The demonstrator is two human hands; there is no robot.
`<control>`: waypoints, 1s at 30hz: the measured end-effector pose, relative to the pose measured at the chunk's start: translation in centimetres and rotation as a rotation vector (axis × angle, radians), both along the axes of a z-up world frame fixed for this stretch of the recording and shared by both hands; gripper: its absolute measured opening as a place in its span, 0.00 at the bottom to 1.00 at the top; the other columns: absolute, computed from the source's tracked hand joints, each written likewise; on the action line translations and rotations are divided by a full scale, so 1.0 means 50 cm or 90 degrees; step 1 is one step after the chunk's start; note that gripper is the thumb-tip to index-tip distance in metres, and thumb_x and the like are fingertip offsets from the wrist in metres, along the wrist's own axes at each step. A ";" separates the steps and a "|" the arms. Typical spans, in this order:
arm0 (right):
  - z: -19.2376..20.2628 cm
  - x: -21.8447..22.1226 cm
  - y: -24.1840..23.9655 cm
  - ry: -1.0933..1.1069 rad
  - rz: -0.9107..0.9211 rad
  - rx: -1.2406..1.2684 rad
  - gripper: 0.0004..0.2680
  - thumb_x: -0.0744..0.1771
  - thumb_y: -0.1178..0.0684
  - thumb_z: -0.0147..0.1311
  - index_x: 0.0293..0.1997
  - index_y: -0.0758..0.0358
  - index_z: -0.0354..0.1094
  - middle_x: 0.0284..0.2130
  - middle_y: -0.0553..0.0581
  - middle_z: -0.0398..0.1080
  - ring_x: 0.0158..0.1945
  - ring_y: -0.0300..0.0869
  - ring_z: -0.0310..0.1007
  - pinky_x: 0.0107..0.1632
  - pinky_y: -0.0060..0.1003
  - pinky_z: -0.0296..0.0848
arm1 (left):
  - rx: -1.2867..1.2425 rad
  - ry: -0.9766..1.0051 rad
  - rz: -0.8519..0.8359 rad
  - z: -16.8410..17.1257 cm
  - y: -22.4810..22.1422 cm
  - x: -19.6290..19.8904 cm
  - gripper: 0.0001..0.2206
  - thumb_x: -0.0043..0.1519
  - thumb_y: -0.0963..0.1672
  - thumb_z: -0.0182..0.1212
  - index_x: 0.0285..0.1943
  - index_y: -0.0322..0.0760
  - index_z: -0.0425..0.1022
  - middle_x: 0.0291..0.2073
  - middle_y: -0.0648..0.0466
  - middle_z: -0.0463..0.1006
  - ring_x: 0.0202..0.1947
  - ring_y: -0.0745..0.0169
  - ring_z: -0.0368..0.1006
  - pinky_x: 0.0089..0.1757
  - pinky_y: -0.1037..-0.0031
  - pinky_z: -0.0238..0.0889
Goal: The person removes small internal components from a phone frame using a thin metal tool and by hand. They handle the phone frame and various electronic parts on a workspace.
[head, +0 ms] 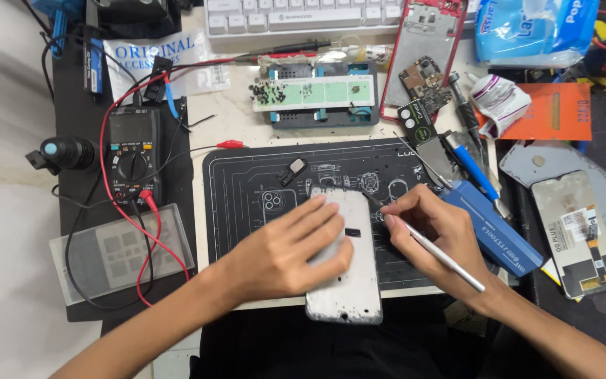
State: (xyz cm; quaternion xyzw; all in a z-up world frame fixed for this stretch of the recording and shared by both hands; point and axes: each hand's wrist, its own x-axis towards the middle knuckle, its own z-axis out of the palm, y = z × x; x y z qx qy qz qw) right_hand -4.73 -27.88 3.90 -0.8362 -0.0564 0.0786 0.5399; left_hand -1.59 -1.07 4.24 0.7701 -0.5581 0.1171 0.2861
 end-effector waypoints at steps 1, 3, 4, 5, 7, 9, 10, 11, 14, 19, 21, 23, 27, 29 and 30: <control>-0.004 -0.003 0.001 -0.012 -0.006 -0.023 0.06 0.66 0.57 0.59 0.43 0.68 0.69 0.27 0.52 0.74 0.29 0.29 0.72 0.30 0.23 0.69 | 0.022 -0.012 0.008 0.004 0.002 -0.010 0.10 0.62 0.41 0.62 0.49 0.29 0.74 0.51 0.37 0.77 0.58 0.39 0.73 0.63 0.50 0.63; -0.010 -0.008 0.003 -0.036 -0.016 -0.070 0.08 0.64 0.58 0.61 0.44 0.69 0.68 0.26 0.52 0.74 0.26 0.29 0.72 0.28 0.24 0.68 | 0.065 -0.039 0.025 0.010 0.003 -0.029 0.13 0.59 0.41 0.60 0.52 0.29 0.75 0.52 0.37 0.77 0.59 0.39 0.73 0.64 0.50 0.62; -0.012 -0.007 0.004 -0.045 -0.005 -0.066 0.08 0.64 0.58 0.61 0.42 0.68 0.68 0.27 0.53 0.74 0.26 0.29 0.72 0.27 0.24 0.68 | 0.075 -0.037 0.033 0.014 0.003 -0.038 0.14 0.59 0.41 0.60 0.52 0.29 0.75 0.52 0.37 0.77 0.59 0.39 0.73 0.64 0.50 0.62; -0.014 -0.007 0.002 -0.054 0.003 -0.064 0.07 0.64 0.58 0.61 0.41 0.68 0.68 0.28 0.53 0.74 0.26 0.29 0.72 0.26 0.24 0.68 | 0.083 -0.035 0.039 0.016 0.001 -0.045 0.14 0.59 0.41 0.59 0.52 0.28 0.75 0.52 0.36 0.77 0.59 0.39 0.74 0.64 0.50 0.61; -0.018 -0.010 0.001 -0.071 0.016 -0.072 0.07 0.63 0.59 0.62 0.39 0.68 0.68 0.30 0.53 0.74 0.26 0.30 0.72 0.27 0.25 0.68 | 0.088 -0.026 0.050 0.017 -0.003 -0.053 0.14 0.58 0.41 0.59 0.52 0.28 0.76 0.53 0.36 0.77 0.60 0.39 0.73 0.65 0.49 0.61; -0.022 -0.012 0.001 -0.088 0.027 -0.092 0.06 0.63 0.60 0.63 0.38 0.68 0.69 0.30 0.54 0.74 0.26 0.31 0.71 0.28 0.25 0.68 | 0.084 -0.013 0.061 0.017 -0.007 -0.056 0.14 0.59 0.41 0.59 0.52 0.27 0.76 0.53 0.36 0.77 0.60 0.39 0.73 0.65 0.50 0.61; -0.024 -0.010 0.001 -0.077 0.022 -0.082 0.07 0.63 0.60 0.62 0.38 0.68 0.68 0.30 0.53 0.74 0.27 0.30 0.72 0.28 0.25 0.68 | 0.085 -0.013 0.061 0.017 -0.007 -0.056 0.14 0.58 0.41 0.59 0.51 0.26 0.76 0.52 0.36 0.77 0.60 0.39 0.73 0.65 0.50 0.61; -0.027 -0.010 0.000 -0.066 0.017 -0.073 0.07 0.63 0.60 0.62 0.39 0.69 0.67 0.30 0.53 0.74 0.28 0.30 0.73 0.29 0.24 0.69 | 0.085 -0.014 0.059 0.017 -0.007 -0.057 0.14 0.58 0.41 0.59 0.51 0.26 0.76 0.52 0.35 0.77 0.60 0.38 0.73 0.65 0.50 0.61; -0.030 -0.013 0.000 -0.046 0.006 -0.032 0.07 0.63 0.61 0.61 0.39 0.69 0.66 0.30 0.53 0.74 0.28 0.29 0.73 0.29 0.24 0.69 | 0.082 -0.013 0.058 0.017 -0.011 -0.058 0.15 0.58 0.41 0.59 0.51 0.24 0.77 0.52 0.34 0.77 0.60 0.38 0.74 0.64 0.51 0.62; -0.032 -0.018 0.002 -0.038 0.021 -0.033 0.06 0.63 0.62 0.62 0.37 0.69 0.67 0.30 0.54 0.74 0.27 0.30 0.70 0.28 0.24 0.68 | 0.082 -0.023 0.058 0.018 -0.017 -0.056 0.15 0.58 0.41 0.59 0.51 0.23 0.77 0.51 0.34 0.78 0.59 0.39 0.74 0.64 0.52 0.63; -0.034 -0.017 0.001 -0.037 0.033 -0.019 0.06 0.63 0.62 0.61 0.37 0.68 0.66 0.31 0.54 0.74 0.30 0.29 0.73 0.31 0.24 0.71 | 0.093 -0.039 0.062 0.020 -0.019 -0.057 0.16 0.57 0.41 0.59 0.51 0.22 0.77 0.50 0.34 0.78 0.59 0.39 0.75 0.64 0.53 0.63; -0.034 -0.018 0.001 -0.032 0.033 -0.015 0.06 0.63 0.62 0.61 0.37 0.69 0.66 0.31 0.54 0.73 0.30 0.29 0.72 0.31 0.24 0.70 | 0.097 -0.046 0.063 0.021 -0.023 -0.059 0.15 0.57 0.41 0.59 0.50 0.22 0.77 0.50 0.35 0.79 0.58 0.39 0.75 0.64 0.54 0.63; -0.032 -0.021 0.002 -0.023 0.021 -0.019 0.06 0.63 0.62 0.62 0.37 0.69 0.67 0.31 0.54 0.73 0.29 0.30 0.69 0.30 0.25 0.68 | 0.118 -0.088 0.074 0.023 -0.032 -0.062 0.15 0.57 0.41 0.59 0.49 0.21 0.77 0.49 0.35 0.80 0.57 0.41 0.76 0.63 0.57 0.64; -0.032 -0.021 0.003 -0.040 0.028 -0.017 0.06 0.63 0.62 0.61 0.37 0.69 0.66 0.31 0.54 0.73 0.29 0.31 0.70 0.31 0.25 0.69 | 0.113 -0.094 0.080 0.021 -0.037 -0.065 0.14 0.58 0.41 0.60 0.48 0.22 0.78 0.48 0.36 0.80 0.56 0.42 0.76 0.63 0.57 0.65; -0.031 -0.021 0.004 -0.048 0.032 -0.016 0.06 0.63 0.62 0.61 0.37 0.69 0.66 0.31 0.54 0.73 0.30 0.31 0.70 0.31 0.25 0.69 | 0.111 -0.096 0.083 0.021 -0.039 -0.067 0.13 0.58 0.41 0.60 0.48 0.22 0.78 0.47 0.36 0.80 0.56 0.42 0.77 0.63 0.58 0.65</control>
